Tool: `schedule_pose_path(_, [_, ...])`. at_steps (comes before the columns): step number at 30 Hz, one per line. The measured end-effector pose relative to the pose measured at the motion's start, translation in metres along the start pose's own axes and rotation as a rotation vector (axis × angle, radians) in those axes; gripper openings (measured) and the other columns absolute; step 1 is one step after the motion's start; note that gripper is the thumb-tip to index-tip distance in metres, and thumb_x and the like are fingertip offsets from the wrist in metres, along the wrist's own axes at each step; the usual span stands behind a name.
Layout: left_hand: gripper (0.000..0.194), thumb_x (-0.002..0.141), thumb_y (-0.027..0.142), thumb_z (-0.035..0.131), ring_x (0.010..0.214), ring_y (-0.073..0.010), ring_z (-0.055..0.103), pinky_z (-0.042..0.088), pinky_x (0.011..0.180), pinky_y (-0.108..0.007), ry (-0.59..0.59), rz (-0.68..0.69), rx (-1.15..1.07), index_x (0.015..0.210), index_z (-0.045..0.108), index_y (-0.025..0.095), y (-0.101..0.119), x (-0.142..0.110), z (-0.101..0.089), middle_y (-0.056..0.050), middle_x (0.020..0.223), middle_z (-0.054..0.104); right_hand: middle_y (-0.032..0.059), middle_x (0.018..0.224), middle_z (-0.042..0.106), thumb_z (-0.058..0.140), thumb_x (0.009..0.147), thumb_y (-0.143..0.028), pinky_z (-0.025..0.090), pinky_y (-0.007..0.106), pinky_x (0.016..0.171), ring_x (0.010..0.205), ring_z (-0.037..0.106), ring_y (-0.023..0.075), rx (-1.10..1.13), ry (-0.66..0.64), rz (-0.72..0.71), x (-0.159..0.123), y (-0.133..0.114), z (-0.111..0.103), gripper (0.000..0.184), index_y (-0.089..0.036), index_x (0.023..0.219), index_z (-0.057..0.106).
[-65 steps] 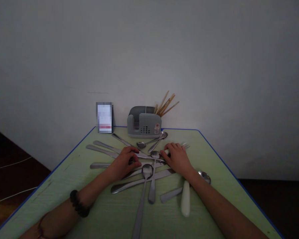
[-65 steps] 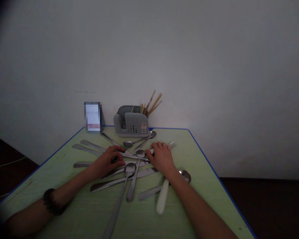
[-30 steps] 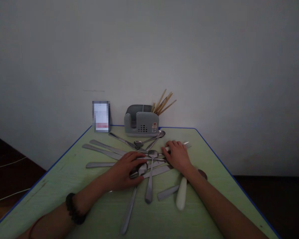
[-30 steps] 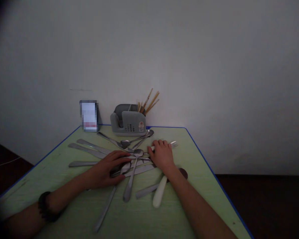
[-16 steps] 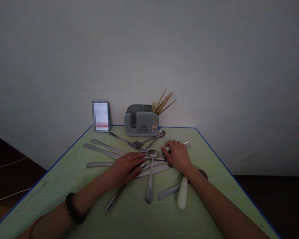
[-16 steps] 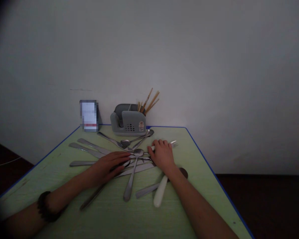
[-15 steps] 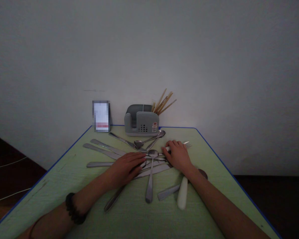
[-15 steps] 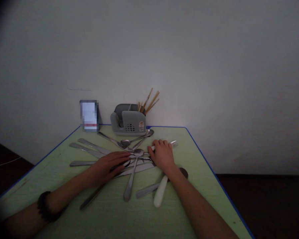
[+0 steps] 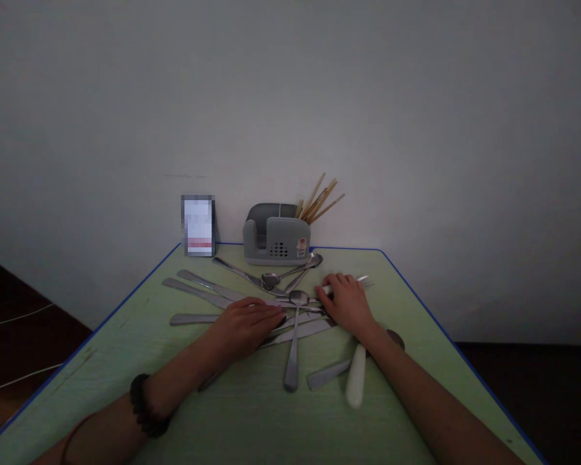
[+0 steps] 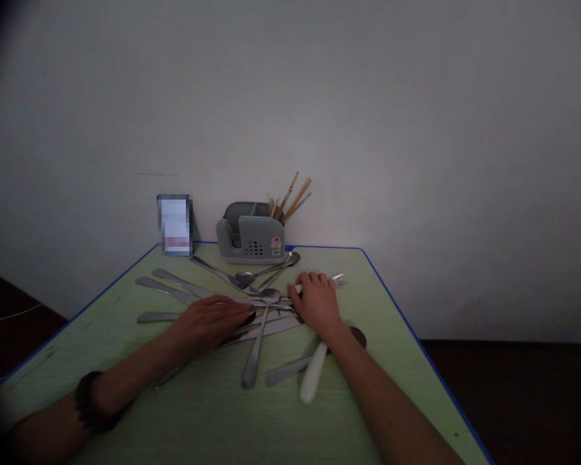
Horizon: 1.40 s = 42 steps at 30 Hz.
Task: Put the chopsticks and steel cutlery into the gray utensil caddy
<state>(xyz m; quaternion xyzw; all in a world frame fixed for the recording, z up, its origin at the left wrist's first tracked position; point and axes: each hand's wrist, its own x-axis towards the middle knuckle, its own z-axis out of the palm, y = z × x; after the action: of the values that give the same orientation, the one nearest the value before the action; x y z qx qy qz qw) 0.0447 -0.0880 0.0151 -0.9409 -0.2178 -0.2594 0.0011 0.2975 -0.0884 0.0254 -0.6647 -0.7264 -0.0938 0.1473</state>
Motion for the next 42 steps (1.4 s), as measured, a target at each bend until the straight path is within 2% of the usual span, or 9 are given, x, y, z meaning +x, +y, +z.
schedule_pose_path(5, [0.028, 0.092, 0.023, 0.044, 0.095, -0.0149, 0.067, 0.051, 0.092, -0.03, 0.011, 0.028, -0.141, 0.11, 0.065, 0.026, 0.006, 0.001, -0.006, -0.004, 0.108, 0.07, 0.0076, 0.095, 0.064, 0.043, 0.091, -0.04, 0.03, 0.035, 0.079, 0.092, 0.052, 0.0236, -0.001, -0.005, -0.004, 0.0, 0.0, -0.001, 0.026, -0.02, 0.093, 0.059])
schedule_pose_path(12, [0.026, 0.09, 0.024, 0.048, 0.095, -0.0147, 0.067, 0.054, 0.087, -0.027, -0.003, 0.005, -0.158, 0.109, 0.066, 0.026, 0.006, 0.0, -0.006, -0.002, 0.11, 0.069, 0.0074, 0.096, 0.064, 0.042, 0.091, -0.041, 0.03, 0.035, 0.079, 0.092, 0.052, 0.0238, -0.01, 0.001, -0.011, -0.001, 0.001, 0.0, 0.027, -0.02, 0.092, 0.059])
schedule_pose_path(20, [0.029, 0.091, 0.032, 0.045, 0.088, -0.0168, 0.069, 0.054, 0.08, -0.027, -0.104, -0.329, -0.16, 0.112, 0.064, 0.027, 0.003, 0.005, -0.01, 0.001, 0.103, 0.071, 0.0069, 0.096, 0.065, 0.043, 0.09, -0.04, 0.03, 0.035, 0.079, 0.092, 0.051, 0.0243, 0.006, -0.002, -0.009, 0.0, 0.001, 0.0, 0.025, -0.02, 0.091, 0.059])
schedule_pose_path(23, [0.03, 0.09, 0.032, 0.045, 0.083, -0.0172, 0.07, 0.054, 0.076, -0.026, -0.108, -0.38, -0.167, 0.113, 0.063, 0.026, 0.003, 0.006, -0.014, 0.0, 0.1, 0.072, 0.0069, 0.096, 0.064, 0.042, 0.091, -0.04, 0.03, 0.035, 0.079, 0.092, 0.051, 0.024, 0.005, -0.002, -0.014, 0.0, 0.0, 0.0, 0.026, -0.02, 0.091, 0.058])
schedule_pose_path(30, [0.03, 0.089, 0.031, 0.048, 0.081, -0.0167, 0.069, 0.052, 0.075, -0.025, -0.104, -0.331, -0.125, 0.116, 0.062, 0.027, -0.001, 0.003, -0.008, -0.001, 0.098, 0.073, 0.0072, 0.097, 0.064, 0.042, 0.091, -0.04, 0.03, 0.034, 0.08, 0.092, 0.051, 0.0229, 0.007, -0.002, -0.015, 0.0, 0.0, 0.0, 0.026, -0.02, 0.092, 0.059])
schedule_pose_path(37, [0.029, 0.09, 0.031, 0.048, 0.079, -0.0147, 0.067, 0.051, 0.075, -0.024, -0.089, -0.246, -0.175, 0.116, 0.062, 0.025, -0.002, 0.002, -0.007, -0.003, 0.095, 0.072, 0.0071, 0.097, 0.064, 0.041, 0.091, -0.04, 0.03, 0.035, 0.079, 0.092, 0.051, 0.0243, 0.007, -0.021, -0.012, 0.0, 0.0, -0.002, 0.027, -0.02, 0.092, 0.058])
schedule_pose_path(42, [0.027, 0.09, 0.035, 0.05, 0.092, -0.015, 0.064, 0.048, 0.086, -0.028, -0.119, -0.095, -0.147, 0.111, 0.064, 0.026, 0.0, 0.003, -0.008, -0.003, 0.107, 0.069, 0.008, 0.098, 0.064, 0.041, 0.091, -0.04, 0.03, 0.035, 0.08, 0.093, 0.051, 0.0245, 0.008, -0.02, -0.013, 0.0, 0.0, -0.002, 0.027, -0.019, 0.093, 0.059])
